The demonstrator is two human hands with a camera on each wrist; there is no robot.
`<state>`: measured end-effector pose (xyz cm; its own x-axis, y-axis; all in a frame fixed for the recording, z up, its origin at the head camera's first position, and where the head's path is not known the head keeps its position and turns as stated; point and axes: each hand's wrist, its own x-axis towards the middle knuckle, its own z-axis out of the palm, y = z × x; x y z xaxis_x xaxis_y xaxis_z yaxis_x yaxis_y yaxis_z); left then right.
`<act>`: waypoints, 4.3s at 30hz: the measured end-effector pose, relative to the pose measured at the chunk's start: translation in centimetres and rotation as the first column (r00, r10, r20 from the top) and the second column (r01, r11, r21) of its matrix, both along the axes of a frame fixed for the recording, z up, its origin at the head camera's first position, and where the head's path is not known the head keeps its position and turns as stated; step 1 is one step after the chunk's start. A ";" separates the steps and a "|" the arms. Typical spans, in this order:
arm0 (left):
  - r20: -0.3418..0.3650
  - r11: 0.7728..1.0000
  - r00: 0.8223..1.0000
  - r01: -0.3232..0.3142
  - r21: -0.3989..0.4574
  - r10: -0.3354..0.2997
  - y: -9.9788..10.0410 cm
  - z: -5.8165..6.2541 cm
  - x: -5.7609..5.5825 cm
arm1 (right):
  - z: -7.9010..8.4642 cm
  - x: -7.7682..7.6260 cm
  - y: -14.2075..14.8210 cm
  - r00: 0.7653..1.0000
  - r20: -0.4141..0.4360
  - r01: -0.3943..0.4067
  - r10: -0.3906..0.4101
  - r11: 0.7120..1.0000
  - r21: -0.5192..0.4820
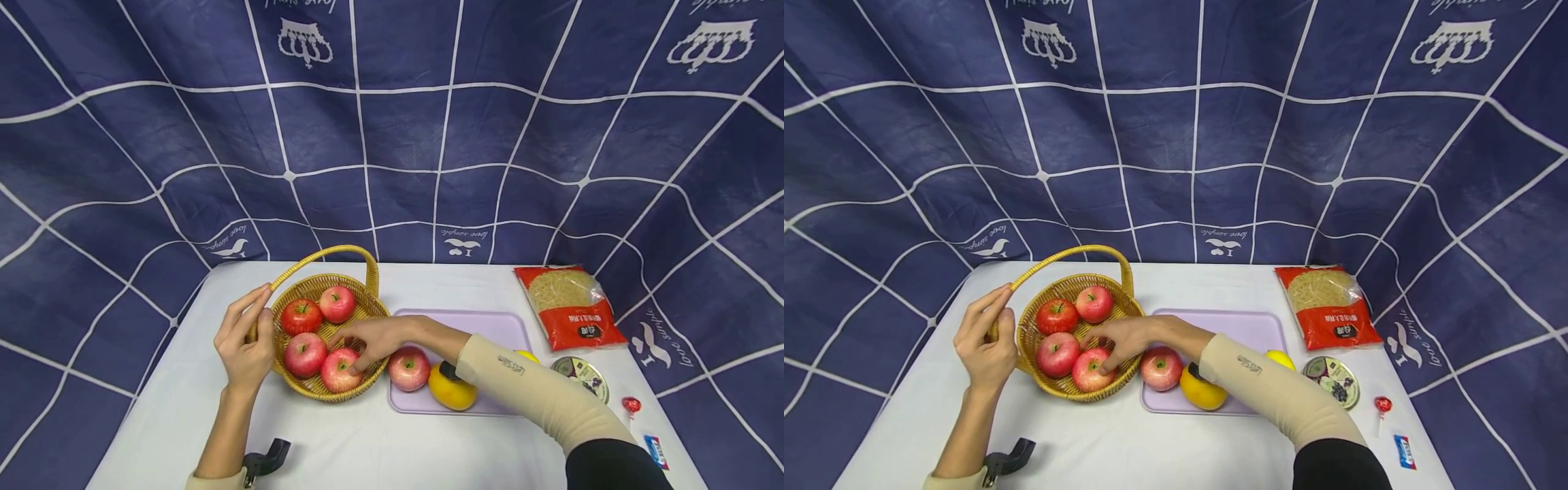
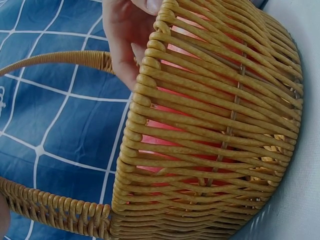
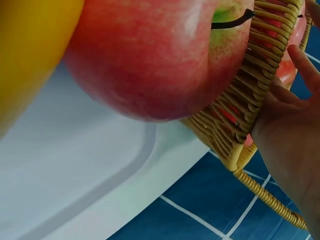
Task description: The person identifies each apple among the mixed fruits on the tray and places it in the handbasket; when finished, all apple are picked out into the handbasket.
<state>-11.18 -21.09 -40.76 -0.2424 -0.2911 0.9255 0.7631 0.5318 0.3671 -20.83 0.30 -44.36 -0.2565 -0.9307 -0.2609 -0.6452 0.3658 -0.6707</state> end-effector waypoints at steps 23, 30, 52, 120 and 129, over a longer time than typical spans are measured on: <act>-0.001 1.000 1.000 0.003 0.013 -0.003 0.0 -0.2 -0.1 | 2.6 -0.5 6.3 0.986 0.077 0.161 -0.149 0.969 -0.190; 0.003 1.000 1.000 -0.001 0.012 0.001 0.0 -0.3 0.0 | 2.1 -0.6 9.0 0.973 0.119 0.213 -0.200 0.970 -0.117; 0.000 1.000 1.000 -0.007 0.015 0.007 -0.1 -0.3 -0.1 | -0.5 0.0 10.8 0.970 0.140 0.175 -0.197 0.972 0.157; 0.023 1.000 1.000 -0.002 -0.001 0.002 -0.1 -0.2 0.0 | -0.9 1.1 11.9 0.970 0.035 0.241 -0.242 0.970 0.025; 0.024 1.000 1.000 0.003 0.003 -0.003 0.0 0.0 0.1 | -0.2 1.0 12.2 0.963 0.044 0.268 -0.267 0.963 -0.013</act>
